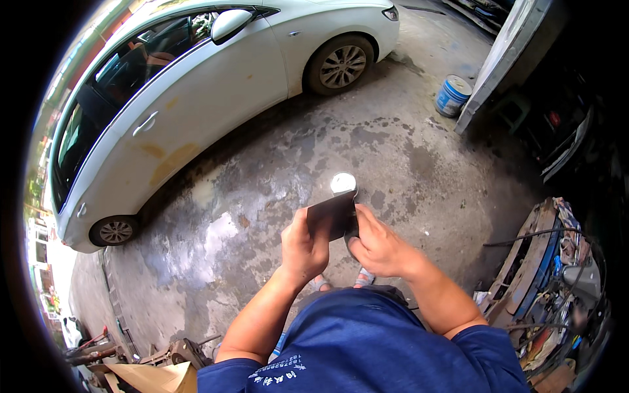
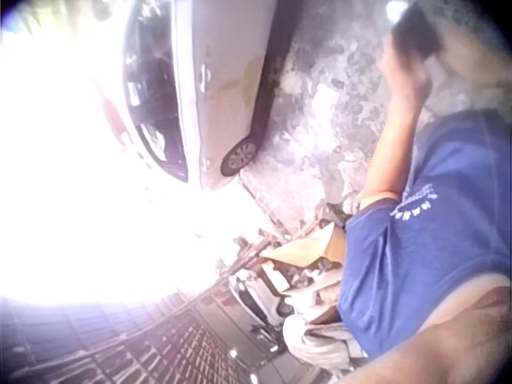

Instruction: The person scoops body filler from a can onto a putty knife, then uses a smaller scraper to spread the filler onto a damaged area on the car door. The person repeatedly transfers filler between tools and applies it to the same spot.

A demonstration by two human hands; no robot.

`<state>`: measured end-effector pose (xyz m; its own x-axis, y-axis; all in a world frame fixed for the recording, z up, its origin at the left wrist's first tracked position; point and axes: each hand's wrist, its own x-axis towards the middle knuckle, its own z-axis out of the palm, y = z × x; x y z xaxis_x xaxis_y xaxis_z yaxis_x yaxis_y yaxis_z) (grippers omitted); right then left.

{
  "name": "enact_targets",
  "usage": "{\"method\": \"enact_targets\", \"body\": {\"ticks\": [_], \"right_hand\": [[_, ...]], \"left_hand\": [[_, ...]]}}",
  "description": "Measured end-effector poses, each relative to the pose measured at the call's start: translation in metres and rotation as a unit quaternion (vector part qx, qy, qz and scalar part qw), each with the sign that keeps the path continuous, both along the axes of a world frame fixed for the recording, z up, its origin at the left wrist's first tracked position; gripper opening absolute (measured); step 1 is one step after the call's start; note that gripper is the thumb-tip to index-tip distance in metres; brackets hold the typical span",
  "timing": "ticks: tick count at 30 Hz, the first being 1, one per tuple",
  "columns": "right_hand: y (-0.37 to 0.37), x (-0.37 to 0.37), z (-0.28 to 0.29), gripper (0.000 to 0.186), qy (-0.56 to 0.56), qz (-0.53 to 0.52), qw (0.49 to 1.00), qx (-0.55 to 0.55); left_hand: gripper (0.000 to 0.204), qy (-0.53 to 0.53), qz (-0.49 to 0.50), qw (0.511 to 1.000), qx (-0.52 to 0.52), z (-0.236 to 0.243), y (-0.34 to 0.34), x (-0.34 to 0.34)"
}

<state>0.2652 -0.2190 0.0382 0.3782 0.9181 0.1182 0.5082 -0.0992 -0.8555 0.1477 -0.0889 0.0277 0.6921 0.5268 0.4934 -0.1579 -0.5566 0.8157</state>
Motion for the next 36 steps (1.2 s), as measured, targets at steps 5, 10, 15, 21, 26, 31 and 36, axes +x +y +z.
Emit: {"method": "enact_targets", "body": {"ticks": [5, 10, 15, 21, 26, 31, 36], "right_hand": [[0.004, 0.004, -0.01, 0.046, 0.037, 0.047, 0.997, -0.053], [-0.011, 0.016, 0.0, 0.047, 0.12, -0.035, 0.992, 0.037], [-0.003, -0.001, -0.009, 0.047, -0.001, 0.008, 0.988, 0.157], [-0.026, -0.004, -0.047, 0.049, -0.047, 0.051, 0.998, 0.015], [-0.03, 0.018, -0.036, 0.037, 0.389, -0.016, 0.919, 0.057], [-0.013, 0.001, -0.039, 0.043, 0.51, 0.232, 0.828, -0.041], [0.021, 0.04, -0.078, 0.034, 0.47, 0.05, 0.881, 0.0]], "left_hand": [[0.03, 0.007, -0.033, 0.999, 0.033, 0.006, 0.002, 0.0], [0.024, -0.074, 0.011, 0.881, -0.468, 0.01, 0.01, -0.002], [0.028, -0.068, 0.068, 0.848, -0.521, -0.013, -0.011, 0.002], [0.027, -0.098, 0.006, 0.865, -0.492, 0.008, 0.019, -0.006], [0.034, -0.004, -0.014, 0.818, -0.576, 0.002, 0.039, -0.028], [0.04, 0.011, -0.088, 0.779, -0.621, -0.01, 0.024, -0.024], [0.041, 0.037, -0.08, 0.803, -0.59, 0.006, 0.018, -0.036]]}}
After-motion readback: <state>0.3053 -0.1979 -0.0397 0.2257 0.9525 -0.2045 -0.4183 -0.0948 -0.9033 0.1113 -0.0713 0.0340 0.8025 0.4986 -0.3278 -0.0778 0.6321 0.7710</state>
